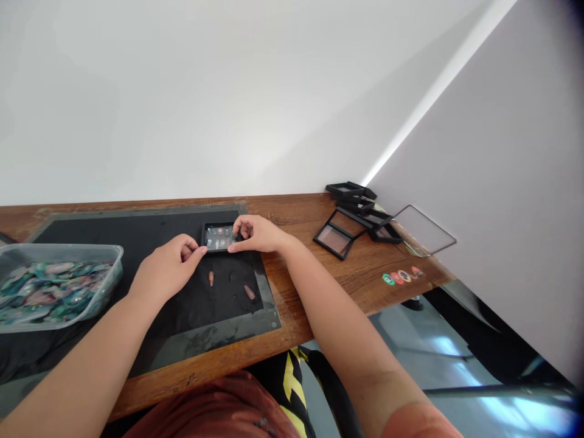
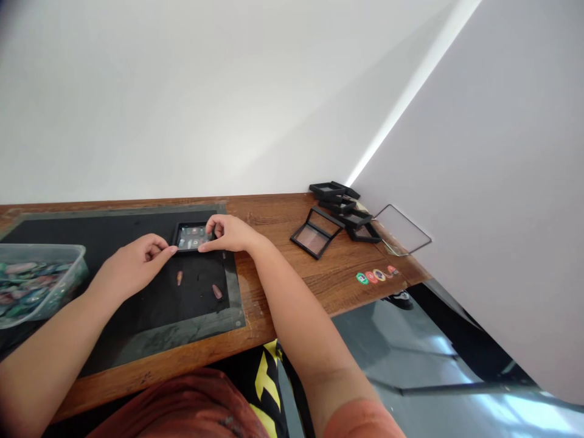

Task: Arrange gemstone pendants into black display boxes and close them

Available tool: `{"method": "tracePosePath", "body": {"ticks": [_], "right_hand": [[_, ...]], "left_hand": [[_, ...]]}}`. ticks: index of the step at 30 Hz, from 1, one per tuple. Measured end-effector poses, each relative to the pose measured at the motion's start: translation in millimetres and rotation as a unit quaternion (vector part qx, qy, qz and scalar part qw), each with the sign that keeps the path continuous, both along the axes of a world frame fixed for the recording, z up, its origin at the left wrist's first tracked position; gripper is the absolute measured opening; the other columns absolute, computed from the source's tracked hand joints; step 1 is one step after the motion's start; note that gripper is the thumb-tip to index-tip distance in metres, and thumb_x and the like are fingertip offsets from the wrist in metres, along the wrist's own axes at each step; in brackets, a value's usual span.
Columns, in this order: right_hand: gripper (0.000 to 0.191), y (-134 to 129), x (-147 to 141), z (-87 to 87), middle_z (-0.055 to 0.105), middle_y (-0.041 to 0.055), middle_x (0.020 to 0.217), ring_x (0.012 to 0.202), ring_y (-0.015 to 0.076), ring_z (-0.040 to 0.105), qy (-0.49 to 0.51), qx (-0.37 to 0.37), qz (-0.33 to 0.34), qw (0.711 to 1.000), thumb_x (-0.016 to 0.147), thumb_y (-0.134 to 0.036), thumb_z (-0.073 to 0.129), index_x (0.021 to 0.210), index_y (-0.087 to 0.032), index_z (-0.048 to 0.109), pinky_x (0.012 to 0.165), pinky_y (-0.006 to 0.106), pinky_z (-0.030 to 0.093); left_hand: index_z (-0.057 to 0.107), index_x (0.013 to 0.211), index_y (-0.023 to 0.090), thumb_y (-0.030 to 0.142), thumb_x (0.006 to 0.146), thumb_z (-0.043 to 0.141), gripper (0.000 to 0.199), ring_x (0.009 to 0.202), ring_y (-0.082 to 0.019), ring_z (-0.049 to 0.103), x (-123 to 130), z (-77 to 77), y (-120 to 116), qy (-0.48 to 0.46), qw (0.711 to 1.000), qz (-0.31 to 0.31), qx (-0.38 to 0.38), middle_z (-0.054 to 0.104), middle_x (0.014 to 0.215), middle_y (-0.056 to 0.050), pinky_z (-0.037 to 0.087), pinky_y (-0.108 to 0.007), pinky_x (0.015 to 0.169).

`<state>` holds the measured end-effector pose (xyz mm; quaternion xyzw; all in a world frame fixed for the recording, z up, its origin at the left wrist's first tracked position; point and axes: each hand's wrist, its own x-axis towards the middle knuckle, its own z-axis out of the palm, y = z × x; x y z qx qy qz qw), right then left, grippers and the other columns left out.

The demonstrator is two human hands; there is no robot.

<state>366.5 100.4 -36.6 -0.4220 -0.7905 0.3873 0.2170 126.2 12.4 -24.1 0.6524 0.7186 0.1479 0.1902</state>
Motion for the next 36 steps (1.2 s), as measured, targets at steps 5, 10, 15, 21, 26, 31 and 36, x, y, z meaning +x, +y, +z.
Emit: {"method": "tracePosePath", "body": {"ticks": [5,10,15,21,26,31,36], "right_hand": [[0.107,-2,3,1.2,0.061,0.0159,0.141,0.127,0.0302,0.060,-0.019,0.102,-0.031,0.994,0.055,-0.052,0.098,0.146,-0.018,0.052,0.107,0.046,0.048],[0.114,-6,-3,4.3,0.056,0.0171,0.155,0.150,0.0410,0.043,-0.119,0.113,-0.008,0.986,0.055,-0.050,0.098,0.154,-0.023,0.048,0.125,0.063,0.029],[0.109,-6,-1,4.1,0.055,0.0170,0.154,0.143,0.0359,0.051,-0.040,0.109,0.007,0.993,0.058,-0.039,0.097,0.153,-0.021,0.048,0.121,0.057,0.039],[0.106,-12,1,12.7,0.051,0.0152,0.158,0.141,0.0326,0.052,0.086,0.132,0.068,0.985,0.058,-0.038,0.096,0.151,-0.022,0.048,0.121,0.053,0.041],[0.103,-22,-1,22.4,0.049,0.0150,0.160,0.142,0.0330,0.051,0.117,0.142,0.103,0.977,0.061,-0.037,0.096,0.151,-0.023,0.048,0.120,0.053,0.043],[0.103,-29,-4,26.8,0.047,0.0152,0.161,0.143,0.0341,0.050,0.142,0.181,0.104,0.968,0.065,-0.037,0.095,0.154,-0.026,0.044,0.119,0.056,0.043],[0.102,-35,-8,29.7,0.047,0.0141,0.163,0.148,0.0342,0.047,0.142,0.224,0.084,0.960,0.069,-0.034,0.090,0.158,-0.028,0.040,0.123,0.056,0.039]], "left_hand": [[0.064,0.090,0.028,0.062,0.091,0.052,0.036,0.075,-0.024,0.067,-2,-2.0,1,-0.009,1.000,-0.002,0.001,0.074,0.086,-0.001,0.042,-0.034,0.064],[0.065,0.094,0.028,0.062,0.090,0.052,0.037,0.076,-0.025,0.068,-4,-8.0,3,-0.023,1.000,-0.003,0.014,0.074,0.087,-0.001,0.043,-0.035,0.065],[0.054,0.131,0.023,0.072,0.083,0.061,0.069,0.090,-0.027,0.070,-8,-19.1,5,-0.067,0.995,0.008,0.078,0.072,0.114,-0.008,0.053,-0.040,0.077],[0.019,0.162,0.022,0.072,0.067,0.082,0.125,0.124,-0.036,0.064,-6,-21.3,2,-0.178,0.971,-0.020,0.158,0.051,0.153,-0.020,0.059,-0.051,0.093],[0.007,0.164,0.032,0.058,0.065,0.091,0.133,0.127,-0.037,0.063,-3,-20.5,-2,-0.212,0.946,-0.097,0.224,0.041,0.162,-0.020,0.060,-0.052,0.093],[0.011,0.164,0.036,0.039,0.072,0.091,0.122,0.115,-0.028,0.068,-2,-19.3,-4,-0.227,0.902,-0.167,0.326,0.039,0.163,-0.019,0.060,-0.048,0.094],[0.015,0.163,0.034,0.027,0.074,0.091,0.118,0.109,-0.024,0.070,-1,-14.1,-7,-0.215,0.877,-0.183,0.389,0.038,0.163,-0.020,0.060,-0.045,0.094]]}}
